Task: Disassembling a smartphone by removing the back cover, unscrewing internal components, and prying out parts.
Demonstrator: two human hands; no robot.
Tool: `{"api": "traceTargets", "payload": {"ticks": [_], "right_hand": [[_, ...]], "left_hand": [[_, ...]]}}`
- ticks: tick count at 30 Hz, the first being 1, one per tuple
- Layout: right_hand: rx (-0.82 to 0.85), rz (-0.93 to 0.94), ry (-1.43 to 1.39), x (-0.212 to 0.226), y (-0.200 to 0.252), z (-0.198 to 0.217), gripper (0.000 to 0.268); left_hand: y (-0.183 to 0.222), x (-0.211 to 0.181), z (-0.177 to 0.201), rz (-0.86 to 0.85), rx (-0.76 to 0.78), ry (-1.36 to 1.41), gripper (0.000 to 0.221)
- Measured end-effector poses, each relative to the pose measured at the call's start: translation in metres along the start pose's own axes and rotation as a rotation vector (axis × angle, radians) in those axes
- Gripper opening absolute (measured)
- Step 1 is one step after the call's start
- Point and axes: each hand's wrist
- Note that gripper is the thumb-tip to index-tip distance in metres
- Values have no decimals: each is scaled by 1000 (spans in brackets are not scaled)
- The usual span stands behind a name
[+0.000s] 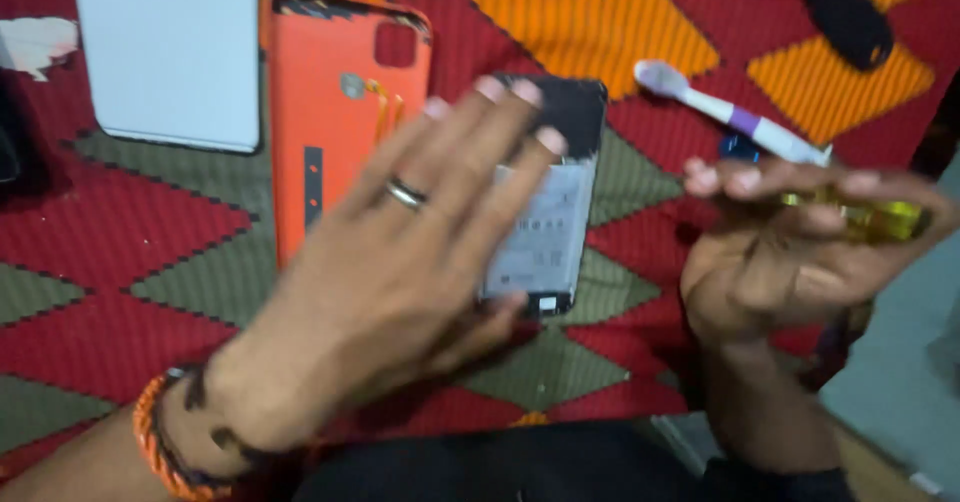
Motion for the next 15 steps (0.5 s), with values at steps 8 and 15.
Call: {"api": "traceTargets", "payload": {"ticks": [8,15], "right_hand": [[91,-5,121,23,-10,-26,17],[108,-2,136,25,-13,-31,18]], "left_hand": [[0,0,-10,-160,-161,-286,68],[2,-4,-9,-159,-142,-362,70]]}}
Point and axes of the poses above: each hand's wrist, its own y-axis away from the middle knuckle, its own z-axis out of the back of the hand, x = y × z, and after that the axes turned 5 degrees about -x, right-handed
